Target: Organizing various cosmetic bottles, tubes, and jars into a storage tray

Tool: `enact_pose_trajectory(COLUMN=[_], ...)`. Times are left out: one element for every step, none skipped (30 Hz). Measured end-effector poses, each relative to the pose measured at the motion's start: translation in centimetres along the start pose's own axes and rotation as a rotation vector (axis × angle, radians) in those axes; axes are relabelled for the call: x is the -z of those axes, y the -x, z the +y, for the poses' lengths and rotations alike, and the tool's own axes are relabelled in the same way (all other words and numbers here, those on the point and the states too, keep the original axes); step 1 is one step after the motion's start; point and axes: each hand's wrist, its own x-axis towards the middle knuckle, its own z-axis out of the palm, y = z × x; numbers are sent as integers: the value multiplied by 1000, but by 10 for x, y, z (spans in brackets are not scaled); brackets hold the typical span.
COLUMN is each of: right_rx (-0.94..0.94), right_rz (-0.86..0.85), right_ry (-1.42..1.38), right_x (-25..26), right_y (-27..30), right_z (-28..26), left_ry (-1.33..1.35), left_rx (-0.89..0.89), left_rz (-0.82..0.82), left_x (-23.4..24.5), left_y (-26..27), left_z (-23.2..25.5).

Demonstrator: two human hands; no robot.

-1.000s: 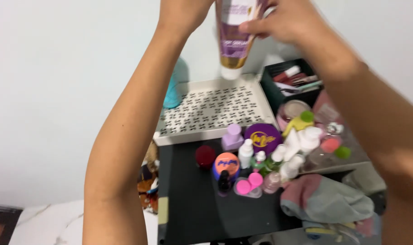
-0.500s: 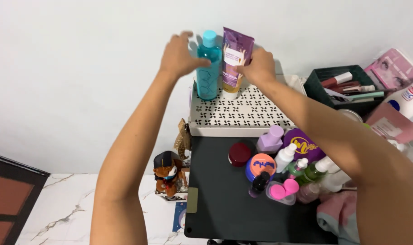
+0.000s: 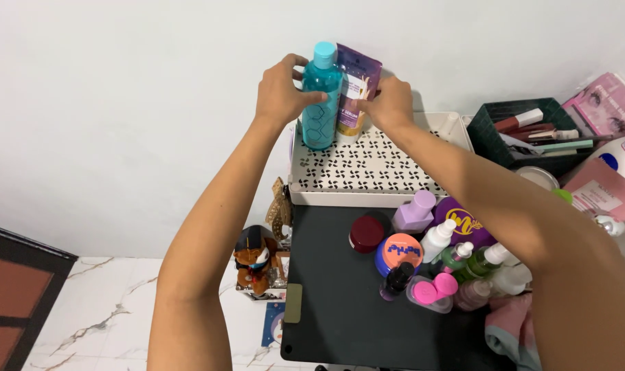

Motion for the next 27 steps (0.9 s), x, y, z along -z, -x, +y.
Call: enact_pose_trajectory(right_rx=[-8, -15, -10, -2, 1, 0, -5, -9, -9, -21, -33, -34, -26, -19, -20, -18, -14, -13, -11, -9, -13, -12, -10, -13, -15, -16, -19], right_rz=[4, 7, 9, 11, 15, 18, 0, -18, -16, -38, -61, -61, -72, -84, -84, -96, -105, -104, -115, -126, -127, -139, -148, -146, -166, -186, -183], right_ry=[-13, -26, -25, -37, -50, -52, -69, -87, -87, -101, -113, -112, -114, -116, -115, -119, -122, -121, -133, -145, -144, -122, -100, -99, -43, 12, 15], right_x=[-1, -3, -2, -2, -2, -1, -1, 0, 1, 2, 3, 4, 4, 4, 3, 3, 3, 5, 6, 7, 8, 9, 11, 17, 22, 28, 42], right_y=[-1, -2, -3, -4, -4, -4, -3, -1, -2, -2, -1, -1, -2, -2, -1, 0, 0, -1, 0, 1, 2, 3, 3, 3, 3, 3, 1], right_z=[0, -1, 0, 1, 3, 2, 3, 3, 2, 0, -1, 1, 2, 3, 4, 5, 5, 5, 4, 4, 4, 4, 4, 2, 0, -1, -1], left_ry=[-5, -9, -8, 4, 15, 14, 12, 9, 10, 0, -8, -6, -18, -30, -30, -30, -28, -27, -45, -64, -63, -77, -90, -89, -118, -148, -144], left_rx=[-6, -11, -13, -6, -2, -5, -13, -20, -22, -5, 14, 14, 13, 13, 13, 5, -5, -7, -8, -8, -7, -11, -17, -19, 7, 33, 30], left_rz=[14, 29, 34, 38, 36, 35, 38, 40, 40, 23, 5, 5, -6, -16, -17, -10, -2, 0, 7, 14, 11, 20, 29, 27, 20, 12, 10], left_x=[-1, -2, -1, 0, 0, 0, -1, -2, 0, 1, 2, 2, 3, 3, 2, 2, 1, -1, -2, -4, -5, -6, -7, -5, -4, -2, 6], left_y=[-1, -2, -1, 0, 1, -1, -2, -2, -3, -4, -4, -4, -3, -2, -1, 0, 0, -1, -2, -2, -1, 0, -1, 0, 1, 2, 5], left_z=[-2, -4, -2, -1, 1, 0, -2, -3, -3, -2, -1, 0, 1, 1, 1, 1, 2, 2, 1, 0, 0, 0, 1, 4, 7, 10, 17])
